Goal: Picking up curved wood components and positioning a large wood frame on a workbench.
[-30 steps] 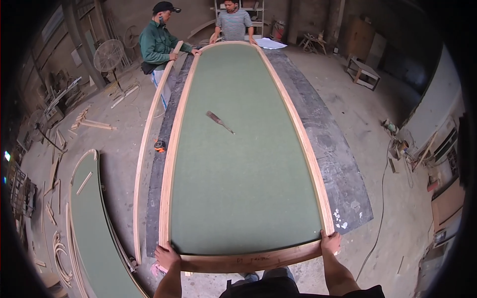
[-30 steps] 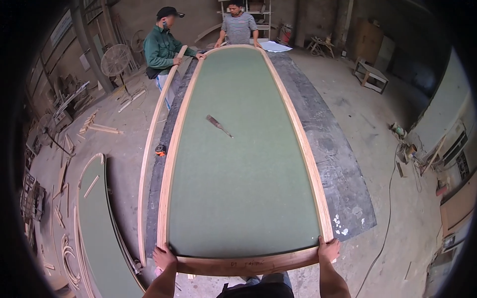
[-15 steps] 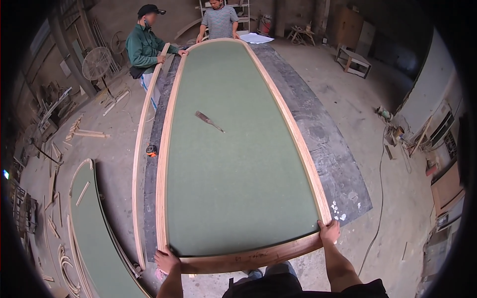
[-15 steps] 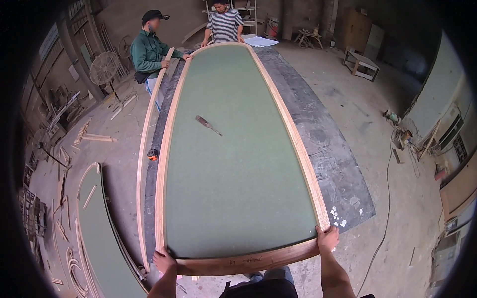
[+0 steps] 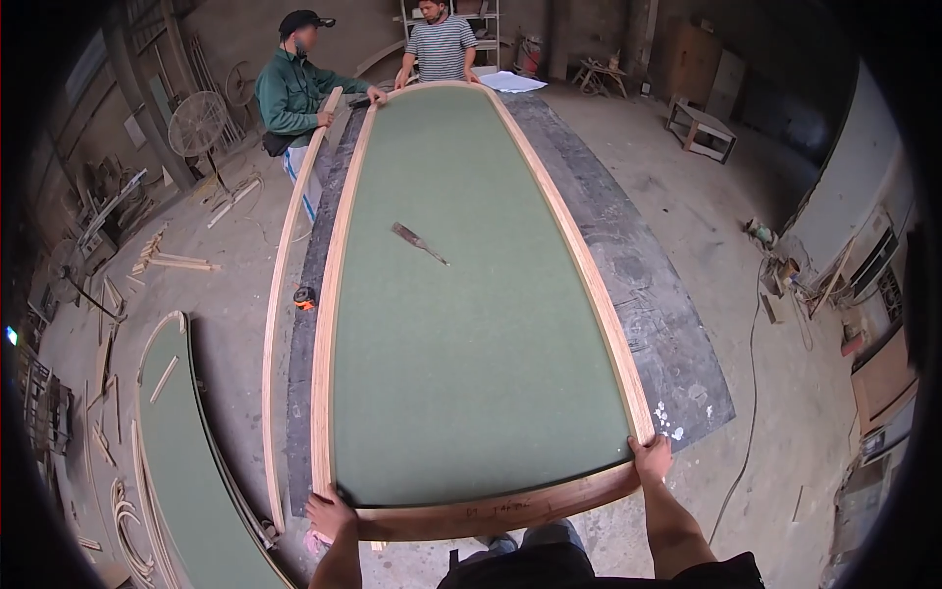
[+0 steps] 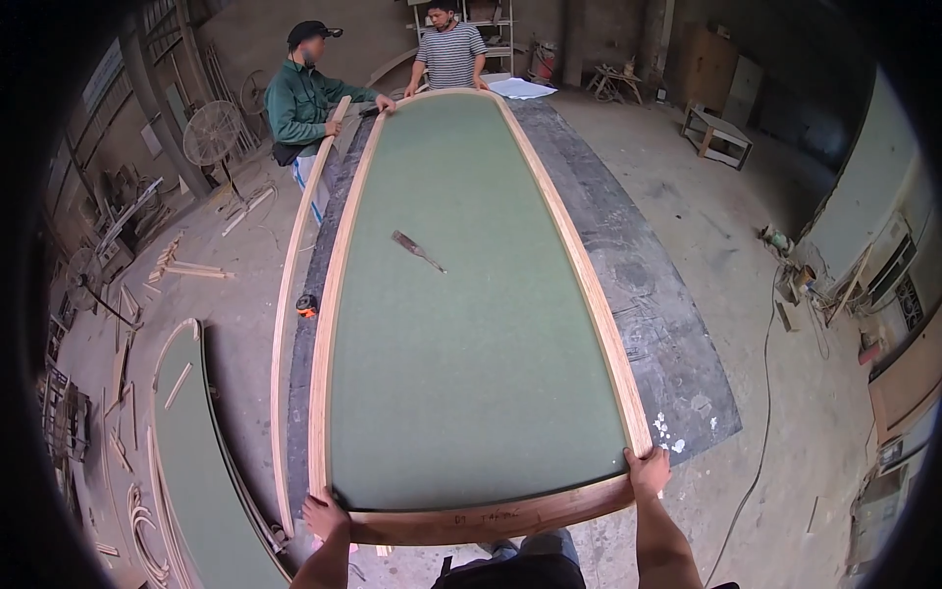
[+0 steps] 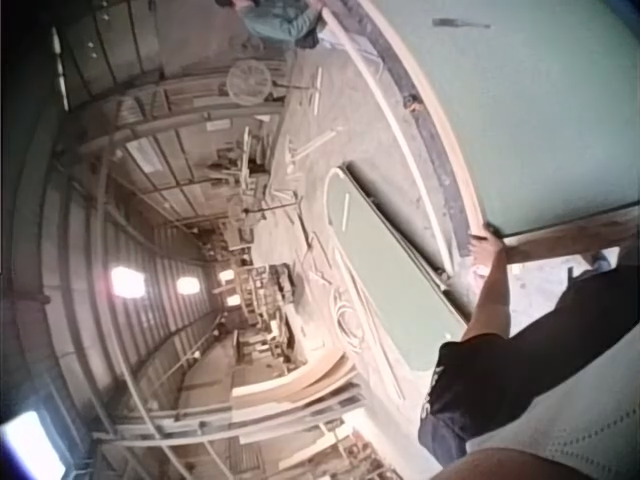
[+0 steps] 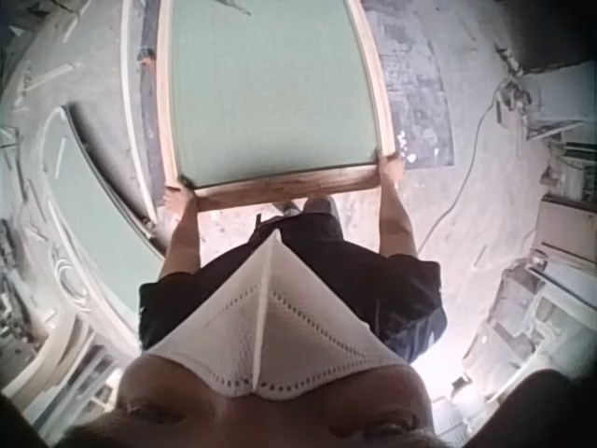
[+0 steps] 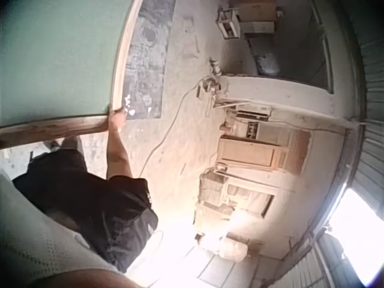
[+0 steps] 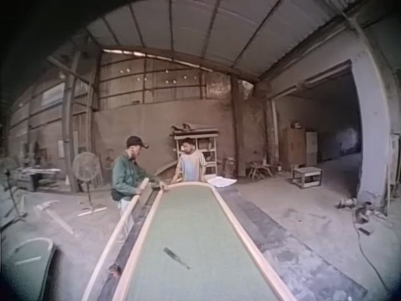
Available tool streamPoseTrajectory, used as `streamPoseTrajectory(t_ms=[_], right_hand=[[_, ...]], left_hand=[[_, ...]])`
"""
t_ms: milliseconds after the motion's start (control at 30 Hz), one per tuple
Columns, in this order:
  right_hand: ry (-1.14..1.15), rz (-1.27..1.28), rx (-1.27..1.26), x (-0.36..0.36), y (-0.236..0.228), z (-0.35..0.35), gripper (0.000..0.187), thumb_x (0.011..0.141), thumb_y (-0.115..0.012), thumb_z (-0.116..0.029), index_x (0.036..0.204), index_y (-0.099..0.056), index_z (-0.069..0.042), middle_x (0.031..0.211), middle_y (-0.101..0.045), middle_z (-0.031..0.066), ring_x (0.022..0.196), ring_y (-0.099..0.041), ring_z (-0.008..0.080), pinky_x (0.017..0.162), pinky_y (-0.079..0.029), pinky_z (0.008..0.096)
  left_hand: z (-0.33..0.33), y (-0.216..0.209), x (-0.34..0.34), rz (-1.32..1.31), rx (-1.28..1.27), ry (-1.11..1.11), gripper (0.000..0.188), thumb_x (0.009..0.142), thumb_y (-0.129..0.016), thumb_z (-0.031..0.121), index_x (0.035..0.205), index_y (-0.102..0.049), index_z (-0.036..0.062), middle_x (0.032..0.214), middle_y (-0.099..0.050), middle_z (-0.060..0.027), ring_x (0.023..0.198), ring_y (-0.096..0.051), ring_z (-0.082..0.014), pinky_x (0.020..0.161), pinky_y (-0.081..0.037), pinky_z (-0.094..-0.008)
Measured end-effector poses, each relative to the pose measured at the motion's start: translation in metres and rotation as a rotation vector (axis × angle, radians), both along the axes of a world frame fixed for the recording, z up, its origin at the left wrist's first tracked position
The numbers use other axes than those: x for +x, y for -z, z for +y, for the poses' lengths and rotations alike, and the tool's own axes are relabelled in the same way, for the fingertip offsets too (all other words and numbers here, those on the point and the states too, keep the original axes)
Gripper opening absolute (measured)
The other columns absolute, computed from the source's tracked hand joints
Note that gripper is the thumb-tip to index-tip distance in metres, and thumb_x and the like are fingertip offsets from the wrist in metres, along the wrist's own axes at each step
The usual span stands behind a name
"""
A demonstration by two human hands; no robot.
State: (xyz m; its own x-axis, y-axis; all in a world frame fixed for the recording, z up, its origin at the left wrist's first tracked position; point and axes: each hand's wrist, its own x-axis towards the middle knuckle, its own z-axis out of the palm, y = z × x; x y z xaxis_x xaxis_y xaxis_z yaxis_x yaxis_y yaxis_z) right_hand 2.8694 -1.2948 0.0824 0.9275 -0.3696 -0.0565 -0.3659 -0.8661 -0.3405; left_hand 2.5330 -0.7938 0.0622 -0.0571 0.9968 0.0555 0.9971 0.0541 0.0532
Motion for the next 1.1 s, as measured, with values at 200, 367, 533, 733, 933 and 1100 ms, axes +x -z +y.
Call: streamPoseTrajectory(t_ms=[200, 367, 533, 733, 933, 1100], right_hand=[[-0.014, 0.024, 0.006, 0.001, 0.0, 0.0, 0.051, 0.063, -0.078, -0.045, 0.089, -0.059, -0.005, 0.1, -0.058, 0.0103, 0.096, -0.058, 0.0314, 0.086, -0.041, 0.0485], [-0.085, 0.075, 0.055, -0.017, -0.01, -0.003, 0.057, 0.068, -0.075, -0.043, 0.105, -0.057, -0.003, 0.109, -0.055, 0.0169, 0.104, -0.055, 0.0343, 0.09, -0.041, 0.0477], [-0.329, -0.209, -0.028, -0.059, 0.006, -0.011, 0.074, 0.074, -0.071, -0.036, 0.134, -0.041, -0.006, 0.131, -0.042, 0.0224, 0.121, -0.041, 0.0403, 0.101, -0.033, 0.05], [-0.221, -0.253, 0.096, -0.053, 0.017, -0.03, 0.07, 0.075, -0.071, -0.034, 0.131, -0.044, -0.001, 0.126, -0.047, 0.0262, 0.114, -0.048, 0.0428, 0.098, -0.04, 0.044], [-0.156, -0.04, 0.249, -0.039, 0.029, -0.064, 0.051, 0.076, -0.072, -0.034, 0.107, -0.057, 0.003, 0.097, -0.061, 0.0192, 0.088, -0.06, 0.0332, 0.079, -0.049, 0.0397], [-0.07, 0.107, 0.65, -0.024, 0.046, -0.078, 0.034, 0.08, -0.072, -0.028, 0.081, -0.059, 0.004, 0.059, -0.057, 0.0055, 0.046, -0.051, 0.015, 0.042, -0.04, 0.031]], left_hand=[[0.005, 0.01, -0.007, -0.007, 0.042, -0.006, 0.058, 0.089, -0.041, 0.058, 0.114, -0.051, 0.0062, 0.108, -0.052, -0.0125, 0.106, -0.05, -0.0305, 0.084, -0.04, -0.048], [0.002, 0.005, -0.004, -0.032, 0.032, -0.005, 0.059, 0.088, -0.042, 0.058, 0.114, -0.051, 0.0061, 0.107, -0.052, -0.0127, 0.105, -0.05, -0.031, 0.084, -0.04, -0.0481], [0.0, 0.003, -0.007, -0.064, 0.076, -0.001, 0.058, 0.088, -0.044, 0.057, 0.114, -0.051, 0.0061, 0.106, -0.053, -0.0129, 0.104, -0.051, -0.0311, 0.084, -0.04, -0.0479], [0.007, 0.011, -0.023, -0.177, 0.041, 0.061, 0.06, 0.085, -0.051, 0.056, 0.114, -0.052, 0.0032, 0.106, -0.055, -0.0166, 0.103, -0.052, -0.0348, 0.084, -0.041, -0.0482], [0.021, 0.011, -0.074, -0.434, -0.154, 0.175, 0.052, 0.078, -0.068, 0.045, 0.095, -0.06, -0.0036, 0.088, -0.062, -0.0204, 0.086, -0.058, -0.0377, 0.079, -0.045, -0.0458], [0.021, 0.033, -0.105, -0.608, -0.213, 0.191, 0.045, 0.074, -0.075, 0.035, 0.088, -0.06, -0.0055, 0.08, -0.064, -0.0182, 0.073, -0.062, -0.032, 0.069, -0.049, -0.042]])
